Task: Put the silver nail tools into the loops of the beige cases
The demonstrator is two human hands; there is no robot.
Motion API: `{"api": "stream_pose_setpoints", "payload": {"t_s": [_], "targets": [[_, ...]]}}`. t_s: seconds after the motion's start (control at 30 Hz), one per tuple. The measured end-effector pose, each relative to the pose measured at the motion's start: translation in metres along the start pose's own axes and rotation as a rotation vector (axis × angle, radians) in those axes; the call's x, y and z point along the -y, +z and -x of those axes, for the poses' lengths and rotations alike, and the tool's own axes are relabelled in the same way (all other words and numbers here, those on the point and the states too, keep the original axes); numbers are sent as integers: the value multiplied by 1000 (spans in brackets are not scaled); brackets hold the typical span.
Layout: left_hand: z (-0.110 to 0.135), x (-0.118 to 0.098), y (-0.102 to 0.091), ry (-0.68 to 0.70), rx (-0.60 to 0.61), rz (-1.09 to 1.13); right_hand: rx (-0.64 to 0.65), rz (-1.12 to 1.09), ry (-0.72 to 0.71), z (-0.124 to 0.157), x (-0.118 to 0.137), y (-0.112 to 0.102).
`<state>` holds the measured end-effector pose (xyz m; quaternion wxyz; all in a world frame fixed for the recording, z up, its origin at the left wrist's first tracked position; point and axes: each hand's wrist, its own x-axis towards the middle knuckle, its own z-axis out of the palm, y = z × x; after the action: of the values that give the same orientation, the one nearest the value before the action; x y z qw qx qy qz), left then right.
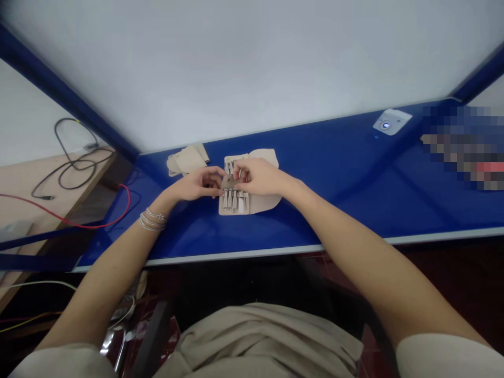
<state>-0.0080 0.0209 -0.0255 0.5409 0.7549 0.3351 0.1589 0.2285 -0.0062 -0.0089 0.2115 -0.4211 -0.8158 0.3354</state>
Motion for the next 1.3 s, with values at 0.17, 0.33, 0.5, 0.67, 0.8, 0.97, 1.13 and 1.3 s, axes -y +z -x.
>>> {"api": "stream_pose_setpoints", "payload": {"t_s": [0.17, 0.33, 0.5, 0.67, 0.8, 0.97, 1.13, 1.3], "targets": [[0, 1, 0, 10, 6, 0, 137, 29, 25, 1, 0, -8], [0, 1, 0, 5, 11, -26, 184, 24, 90, 2, 0, -12], [0, 0, 1, 0, 0, -26, 212, 91, 63, 0, -3, -6], [1, -2, 2, -14, 2, -36, 209, 104, 76, -1, -4, -5], [0, -3, 2, -16, -2, -34, 216, 100, 79, -1, -3, -5], [0, -1, 1, -16, 5, -43, 232, 89, 91, -1, -2, -5], [0, -1, 1, -14, 6, -53, 240, 123, 56, -1, -3, -5], [0, -1, 1, -12, 10, -63, 231, 147, 68, -2, -3, -3]]}}
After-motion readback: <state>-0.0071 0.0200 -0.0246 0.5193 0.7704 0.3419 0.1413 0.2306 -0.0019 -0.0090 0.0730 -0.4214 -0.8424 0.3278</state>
